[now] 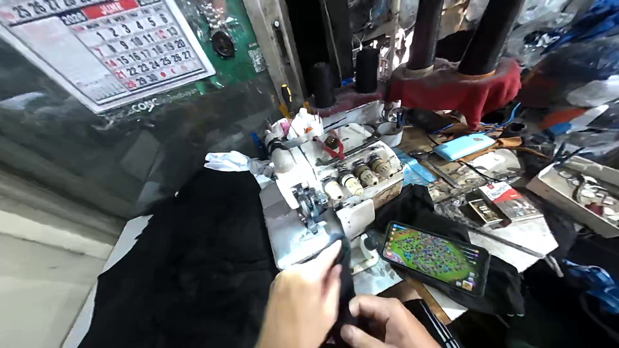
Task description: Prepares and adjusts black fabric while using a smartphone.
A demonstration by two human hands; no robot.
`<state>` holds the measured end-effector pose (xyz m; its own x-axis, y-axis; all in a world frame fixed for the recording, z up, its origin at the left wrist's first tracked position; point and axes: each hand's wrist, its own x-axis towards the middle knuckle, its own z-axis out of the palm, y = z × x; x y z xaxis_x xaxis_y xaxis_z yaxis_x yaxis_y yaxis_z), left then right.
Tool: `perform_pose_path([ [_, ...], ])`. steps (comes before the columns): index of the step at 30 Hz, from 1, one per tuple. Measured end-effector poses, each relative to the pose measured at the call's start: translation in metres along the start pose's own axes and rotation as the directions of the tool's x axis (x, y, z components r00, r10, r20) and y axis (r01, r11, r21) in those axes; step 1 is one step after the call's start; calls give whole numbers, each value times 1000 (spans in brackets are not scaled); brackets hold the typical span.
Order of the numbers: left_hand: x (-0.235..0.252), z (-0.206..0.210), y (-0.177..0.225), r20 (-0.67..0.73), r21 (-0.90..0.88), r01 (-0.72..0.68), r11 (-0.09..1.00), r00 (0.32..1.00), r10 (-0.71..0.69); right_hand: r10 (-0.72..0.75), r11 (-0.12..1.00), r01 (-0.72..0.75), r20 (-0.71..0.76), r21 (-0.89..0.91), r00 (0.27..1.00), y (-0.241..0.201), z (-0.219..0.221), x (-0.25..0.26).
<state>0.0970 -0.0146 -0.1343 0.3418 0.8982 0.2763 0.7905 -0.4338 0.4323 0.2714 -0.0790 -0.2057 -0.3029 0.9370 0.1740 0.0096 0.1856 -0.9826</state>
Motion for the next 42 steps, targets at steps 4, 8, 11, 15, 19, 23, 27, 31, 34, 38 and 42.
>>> perform_pose_path([
  [4, -17, -73, -49, -156, -292, -80, 953, 987, 35, -8, 1000, 8, -5, -6, 1000, 1, -16, -8],
  [8, -26, -78, -96, -249, 69, 57, 996, 968, -38, -2, 998, -1, -44, -65, 999, 6, 2, 18],
  [11, -44, -69, -81, -236, 68, 77, 995, 970, -59, -20, 988, 19, -10, -152, 1000, -2, 6, 27],
  [15, -51, -42, -42, 3, -414, -96, 905, 994, 107, -105, 960, 92, -38, -265, 994, -23, 12, 25],
  [19, -51, -50, -44, -22, -444, -184, 877, 981, 195, -186, 947, 172, -28, -270, 982, -50, 12, 17],
  [23, -74, -78, -66, -122, -496, -159, 854, 986, 113, -18, 979, 31, 67, -202, 998, -15, -1, -13],
  [27, -96, -81, -73, -149, -515, -116, 849, 988, 45, 344, 917, -297, 151, -266, 927, 50, -9, -51],
  [31, -100, -74, -68, -86, -554, -121, 824, 992, 88, 380, 880, -343, 54, -330, 923, 67, 19, -39],
  [34, -93, -71, -61, -7, -557, -140, 819, 986, 164, 262, 892, -174, 164, -417, 951, 82, 37, -8],
  [38, -83, -63, -61, 146, -558, -108, 823, 963, 226, 258, 867, -96, 275, -489, 926, 93, 32, 4],
  [42, -77, -11, -84, 184, -593, 36, 805, 979, 92, 241, 907, -137, 224, -397, 944, 99, 7, -18],
])
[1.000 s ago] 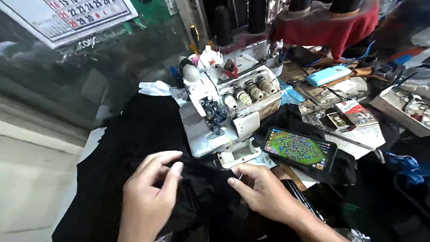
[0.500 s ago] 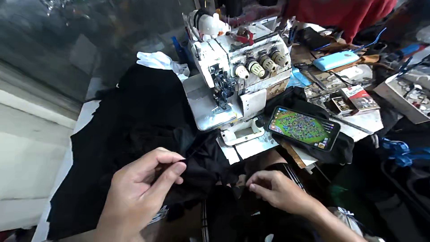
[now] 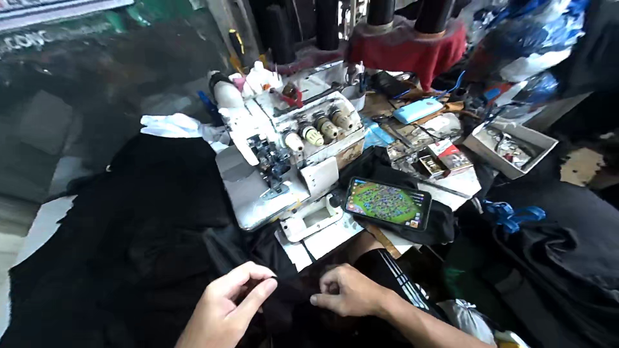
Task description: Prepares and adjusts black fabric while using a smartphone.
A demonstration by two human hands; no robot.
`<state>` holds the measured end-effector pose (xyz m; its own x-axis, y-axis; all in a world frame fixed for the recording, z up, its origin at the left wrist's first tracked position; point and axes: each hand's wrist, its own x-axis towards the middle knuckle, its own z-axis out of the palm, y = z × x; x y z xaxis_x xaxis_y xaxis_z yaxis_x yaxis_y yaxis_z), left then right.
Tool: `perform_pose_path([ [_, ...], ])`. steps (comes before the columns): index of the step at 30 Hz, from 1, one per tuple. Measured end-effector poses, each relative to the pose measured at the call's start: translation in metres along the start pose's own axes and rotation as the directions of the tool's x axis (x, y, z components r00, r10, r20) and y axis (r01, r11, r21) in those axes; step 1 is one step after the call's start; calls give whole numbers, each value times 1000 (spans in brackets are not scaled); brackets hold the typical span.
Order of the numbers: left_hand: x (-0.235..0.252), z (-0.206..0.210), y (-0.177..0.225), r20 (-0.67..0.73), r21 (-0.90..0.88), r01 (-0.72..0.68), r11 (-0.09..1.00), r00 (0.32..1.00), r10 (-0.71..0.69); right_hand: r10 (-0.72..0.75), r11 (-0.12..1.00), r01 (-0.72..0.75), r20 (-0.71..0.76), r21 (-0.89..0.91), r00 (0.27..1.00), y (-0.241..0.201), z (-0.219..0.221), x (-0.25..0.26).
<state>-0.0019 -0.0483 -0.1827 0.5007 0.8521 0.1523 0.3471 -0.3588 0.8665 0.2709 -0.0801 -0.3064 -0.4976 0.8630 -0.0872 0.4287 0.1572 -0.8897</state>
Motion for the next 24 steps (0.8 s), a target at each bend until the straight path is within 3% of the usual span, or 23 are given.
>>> perform_pose_path([
  [3, 11, 16, -26, -100, 15, 64, 998, 993, -62, -39, 989, 38, 4, 140, 999, 9, -6, -17],
  [6, 14, 17, -24, -100, 14, 114, 993, 989, -112, 0, 962, -8, 30, 273, 1000, 14, -17, -34],
  [10, 14, 15, -20, -91, 25, 134, 991, 987, -131, 52, 921, -32, -42, 388, 998, 19, -23, -50],
  [15, 16, 19, -20, -120, 65, 141, 988, 984, -133, 94, 806, -47, -49, 590, 994, 13, -17, -53],
  [19, 18, 21, -24, -142, 59, 138, 989, 981, -129, 117, 819, -75, -36, 569, 993, 12, -6, -38],
  [22, 18, 22, -27, -167, 42, 130, 991, 979, -121, 244, 893, -197, -69, 404, 967, 5, 11, -17],
  [24, 18, 23, -28, -180, 36, 126, 991, 977, -117, 228, 936, -188, -104, 297, 968, -2, 25, -1],
])
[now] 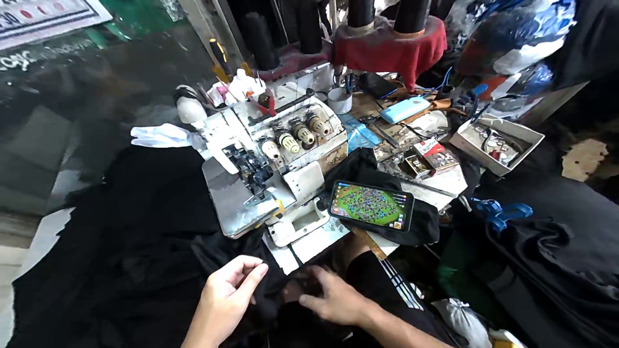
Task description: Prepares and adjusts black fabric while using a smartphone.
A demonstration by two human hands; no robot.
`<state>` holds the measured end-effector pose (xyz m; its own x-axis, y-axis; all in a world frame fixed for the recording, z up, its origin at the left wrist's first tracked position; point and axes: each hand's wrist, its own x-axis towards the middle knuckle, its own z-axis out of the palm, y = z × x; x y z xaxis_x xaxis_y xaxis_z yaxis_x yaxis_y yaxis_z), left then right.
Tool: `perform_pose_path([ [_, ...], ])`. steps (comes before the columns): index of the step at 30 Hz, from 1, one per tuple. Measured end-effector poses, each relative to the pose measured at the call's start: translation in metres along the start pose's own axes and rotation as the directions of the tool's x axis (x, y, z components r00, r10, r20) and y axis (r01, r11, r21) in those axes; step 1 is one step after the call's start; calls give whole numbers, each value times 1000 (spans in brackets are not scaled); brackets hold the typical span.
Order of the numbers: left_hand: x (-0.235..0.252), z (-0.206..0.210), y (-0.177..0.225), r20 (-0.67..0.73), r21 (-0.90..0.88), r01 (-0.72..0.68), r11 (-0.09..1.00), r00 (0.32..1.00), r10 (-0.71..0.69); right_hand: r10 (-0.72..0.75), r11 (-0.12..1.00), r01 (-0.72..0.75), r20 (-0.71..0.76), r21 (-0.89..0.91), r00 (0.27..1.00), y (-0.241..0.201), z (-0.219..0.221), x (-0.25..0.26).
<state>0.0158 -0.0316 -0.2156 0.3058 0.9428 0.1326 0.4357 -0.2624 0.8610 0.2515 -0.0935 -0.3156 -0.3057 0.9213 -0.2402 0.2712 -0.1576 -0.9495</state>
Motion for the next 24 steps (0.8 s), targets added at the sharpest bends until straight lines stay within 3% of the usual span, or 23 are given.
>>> perform_pose_path([
  [4, -2, 0, -1, -24, -1, 3, 1000, 1000, -3, -137, 988, 135, -22, -75, 990, 0, 25, 16],
  [12, -4, -1, -1, -30, -5, -1, 1000, 1000, 1, -13, 1000, 12, -131, -8, 991, 14, -2, -1],
  [18, -4, 1, 4, -37, -34, 5, 999, 999, -6, -85, 982, 86, -12, 165, 996, 7, -10, -4],
  [22, -6, 1, 3, -45, -45, 13, 999, 999, -15, -71, 923, 40, 67, 382, 995, 1, -16, -6],
  [24, -7, 1, 1, -42, -38, 6, 999, 999, -8, -63, 923, 28, 78, 383, 995, -1, -16, -10],
])
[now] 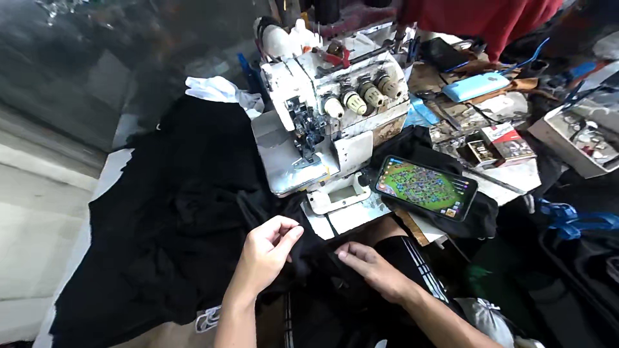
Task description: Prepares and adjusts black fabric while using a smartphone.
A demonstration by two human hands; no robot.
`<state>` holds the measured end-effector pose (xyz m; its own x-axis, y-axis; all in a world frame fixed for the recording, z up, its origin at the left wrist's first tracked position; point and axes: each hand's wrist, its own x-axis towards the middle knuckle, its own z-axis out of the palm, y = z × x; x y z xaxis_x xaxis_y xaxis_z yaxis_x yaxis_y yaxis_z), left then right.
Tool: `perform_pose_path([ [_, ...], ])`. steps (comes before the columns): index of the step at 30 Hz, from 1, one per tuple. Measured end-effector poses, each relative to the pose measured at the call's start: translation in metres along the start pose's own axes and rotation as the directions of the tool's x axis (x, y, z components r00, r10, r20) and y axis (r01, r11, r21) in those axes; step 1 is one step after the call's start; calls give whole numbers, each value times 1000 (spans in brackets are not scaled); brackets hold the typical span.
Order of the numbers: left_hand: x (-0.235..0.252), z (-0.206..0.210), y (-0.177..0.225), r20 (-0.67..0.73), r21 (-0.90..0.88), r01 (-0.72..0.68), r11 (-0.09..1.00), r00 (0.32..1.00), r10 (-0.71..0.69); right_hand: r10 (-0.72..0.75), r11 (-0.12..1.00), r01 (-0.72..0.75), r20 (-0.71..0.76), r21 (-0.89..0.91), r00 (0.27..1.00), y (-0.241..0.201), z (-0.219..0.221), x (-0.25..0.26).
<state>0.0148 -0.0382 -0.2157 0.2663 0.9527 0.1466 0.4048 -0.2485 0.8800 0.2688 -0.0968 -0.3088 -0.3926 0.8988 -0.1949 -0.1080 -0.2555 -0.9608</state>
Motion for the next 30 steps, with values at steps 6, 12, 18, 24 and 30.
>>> perform_pose_path([
  [6, 3, 3, -5, -24, 14, -41, 999, 999, 41, -50, 829, -44, -151, -558, 987, -6, 10, 3],
  [12, 2, 3, -8, -36, 5, -50, 999, 998, 50, 36, 771, -182, -244, -610, 969, -3, -15, -4],
  [18, 4, 4, -8, -41, 17, -60, 998, 997, 61, -79, 962, -4, -289, -275, 954, 6, -36, -28],
  [24, 3, 3, -7, -38, 41, -39, 998, 998, 41, -92, 995, 77, -294, -62, 951, 11, -33, -30],
  [30, 3, 3, -7, -39, 52, -44, 998, 998, 46, -153, 979, 120, -204, -167, 967, -2, -34, -36],
])
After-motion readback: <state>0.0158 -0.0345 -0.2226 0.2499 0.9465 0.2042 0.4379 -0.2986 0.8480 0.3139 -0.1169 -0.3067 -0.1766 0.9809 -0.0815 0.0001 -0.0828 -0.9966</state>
